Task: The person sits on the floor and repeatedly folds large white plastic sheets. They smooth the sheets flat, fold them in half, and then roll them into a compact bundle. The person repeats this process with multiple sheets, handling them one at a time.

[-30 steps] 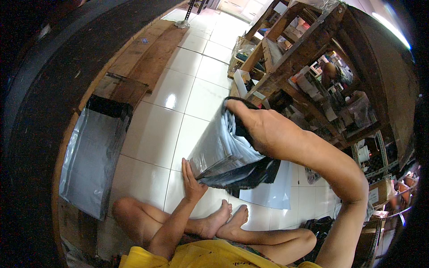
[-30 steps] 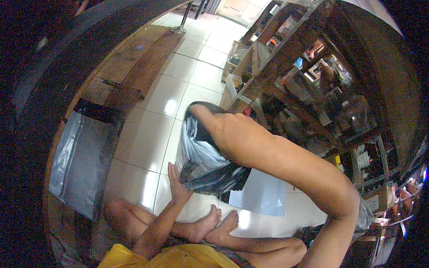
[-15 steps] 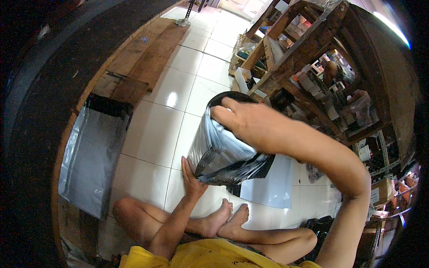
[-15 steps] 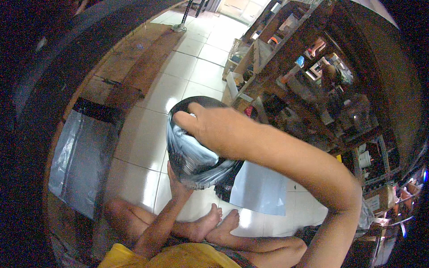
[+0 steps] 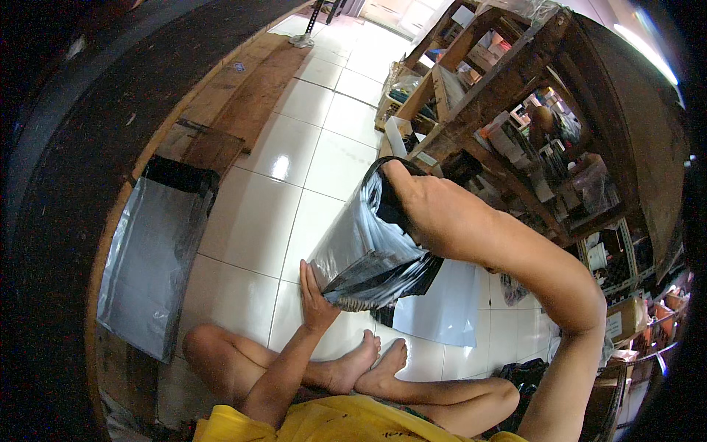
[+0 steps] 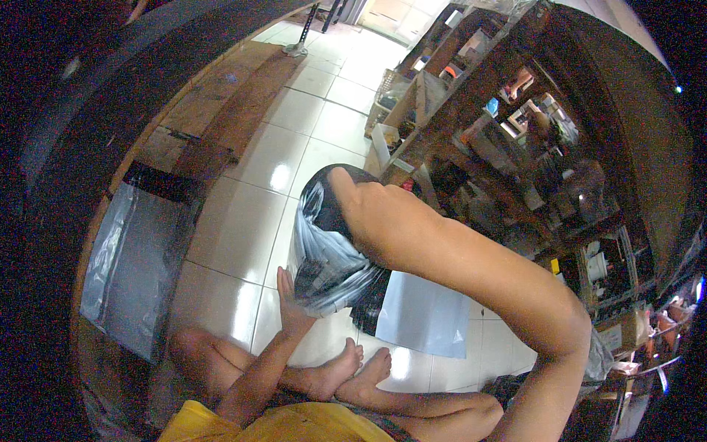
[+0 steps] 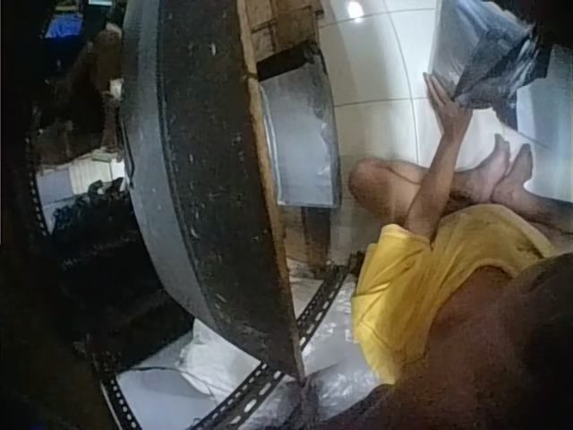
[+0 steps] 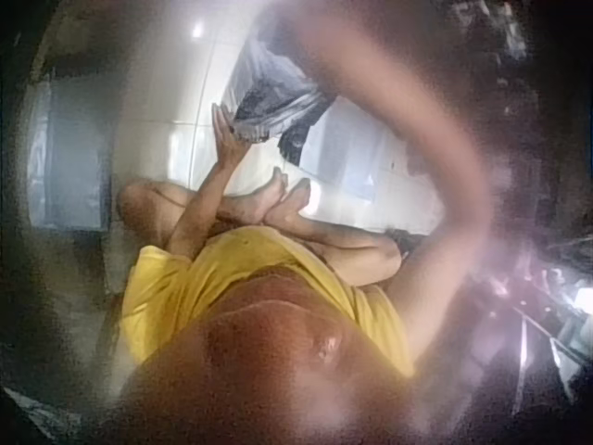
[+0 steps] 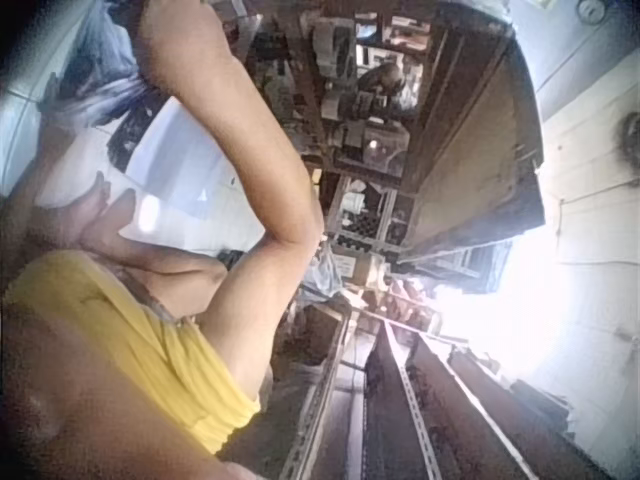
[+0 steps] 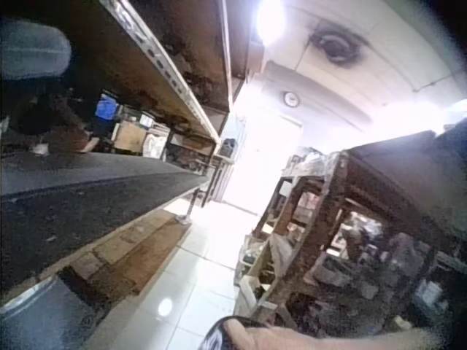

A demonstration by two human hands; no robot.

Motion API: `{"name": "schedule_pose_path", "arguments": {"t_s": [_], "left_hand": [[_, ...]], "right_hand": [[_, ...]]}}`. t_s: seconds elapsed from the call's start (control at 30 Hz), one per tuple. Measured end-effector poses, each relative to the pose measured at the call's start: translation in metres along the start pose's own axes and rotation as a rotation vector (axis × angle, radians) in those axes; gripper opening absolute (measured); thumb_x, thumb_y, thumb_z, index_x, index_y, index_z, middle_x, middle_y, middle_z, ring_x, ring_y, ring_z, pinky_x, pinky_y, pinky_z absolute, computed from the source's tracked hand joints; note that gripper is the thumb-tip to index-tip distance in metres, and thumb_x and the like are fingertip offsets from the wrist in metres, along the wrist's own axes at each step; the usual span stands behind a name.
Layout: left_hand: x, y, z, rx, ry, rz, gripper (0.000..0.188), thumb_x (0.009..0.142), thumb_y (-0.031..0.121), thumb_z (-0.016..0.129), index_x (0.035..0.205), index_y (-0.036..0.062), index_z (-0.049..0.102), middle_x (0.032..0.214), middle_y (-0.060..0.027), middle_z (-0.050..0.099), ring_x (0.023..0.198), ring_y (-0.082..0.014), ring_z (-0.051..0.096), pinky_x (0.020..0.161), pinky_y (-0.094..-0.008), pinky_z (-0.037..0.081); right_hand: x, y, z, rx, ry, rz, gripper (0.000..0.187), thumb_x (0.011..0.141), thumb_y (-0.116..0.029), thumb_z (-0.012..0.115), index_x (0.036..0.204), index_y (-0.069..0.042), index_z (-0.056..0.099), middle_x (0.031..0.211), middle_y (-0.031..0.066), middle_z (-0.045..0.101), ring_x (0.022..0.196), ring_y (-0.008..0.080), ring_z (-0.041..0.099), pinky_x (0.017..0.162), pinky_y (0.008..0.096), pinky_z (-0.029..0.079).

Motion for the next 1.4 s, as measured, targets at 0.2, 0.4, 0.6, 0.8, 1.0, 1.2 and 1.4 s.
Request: {"name": "schedule_pose_path", "arguments": {"t_s": [0.2,0.4,0.6,0.8,1.0,1.2,1.4], "left_hand": [[0.001,0.008,-0.002,-0.143,0.049,-0.031,0.109,0.082,0.037,0.082,0.154,-0.0076,0.013,0.156,-0.0366,0.025,0.144,-0.0520,0.031,0.119,-0.0547,0.032],[0.004,-0.004,0.006,-0.169,0.028,-0.055,0.106,0.079,0.027,0.083,0.154,-0.0069,0.015,0.152,-0.0332,0.035,0.138,-0.0500,0.040,0.116,-0.0524,0.036],[-0.001,-0.008,0.015,-0.231,-0.067,-0.125,0.108,0.073,0.015,0.084,0.154,-0.0046,0.016,0.151,-0.0319,0.037,0.135,-0.0498,0.043,0.114,-0.0526,0.038],[-0.001,-0.006,0.011,-0.201,-0.030,-0.044,0.108,0.073,0.017,0.085,0.154,-0.0040,0.017,0.150,-0.0307,0.038,0.137,-0.0492,0.041,0.115,-0.0531,0.036],[-0.001,-0.012,0.012,-0.347,-0.003,-0.103,0.099,0.077,0.020,0.085,0.151,-0.0035,0.023,0.149,-0.0305,0.040,0.135,-0.0476,0.043,0.115,-0.0523,0.037],[-0.002,-0.014,0.022,-0.391,-0.022,-0.119,0.093,0.075,0.014,0.085,0.147,-0.0037,0.028,0.143,-0.0294,0.044,0.131,-0.0476,0.047,0.113,-0.0522,0.038],[0.005,0.002,0.002,-0.368,0.037,-0.099,0.095,0.073,0.011,0.085,0.147,-0.0038,0.028,0.143,-0.0296,0.043,0.132,-0.0481,0.046,0.115,-0.0521,0.038]], "right_hand": [[0.000,-0.001,0.008,-0.001,-0.023,-0.045,0.045,0.083,0.003,0.057,0.125,0.001,0.040,0.109,0.0270,0.058,0.103,0.0480,0.061,0.085,0.0516,0.051],[-0.004,-0.016,-0.061,0.017,0.457,-0.219,0.036,0.096,-0.013,0.060,0.127,0.002,0.053,0.112,0.0244,0.061,0.103,0.0429,0.062,0.090,0.0463,0.052],[0.016,-0.019,-0.006,-0.069,0.359,-0.207,0.070,0.100,-0.057,0.048,0.135,0.004,0.053,0.105,0.0280,0.067,0.103,0.0478,0.062,0.093,0.0555,0.047],[0.029,0.001,-0.010,0.103,0.274,-0.095,0.073,0.100,-0.060,0.047,0.138,0.002,0.053,0.115,0.0359,0.064,0.108,0.0493,0.063,0.097,0.0536,0.048],[0.030,0.005,-0.012,0.118,0.320,-0.057,0.077,0.099,-0.062,0.045,0.142,0.001,0.050,0.119,0.0334,0.064,0.113,0.0491,0.062,0.101,0.0517,0.047],[0.030,0.004,-0.011,0.150,0.332,-0.040,0.079,0.097,-0.064,0.047,0.141,0.002,0.051,0.117,0.0321,0.065,0.110,0.0493,0.063,0.099,0.0521,0.048],[0.026,0.005,-0.012,0.046,0.310,-0.025,0.084,0.097,-0.066,0.045,0.144,0.004,0.048,0.119,0.0335,0.064,0.111,0.0482,0.063,0.099,0.0529,0.047]]}}
Point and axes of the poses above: each hand's wrist, its own x-axis towards the middle knuckle, its own z-axis out of the palm, y = z × x, the point moved 7 cm from there along x, towards the middle knuckle
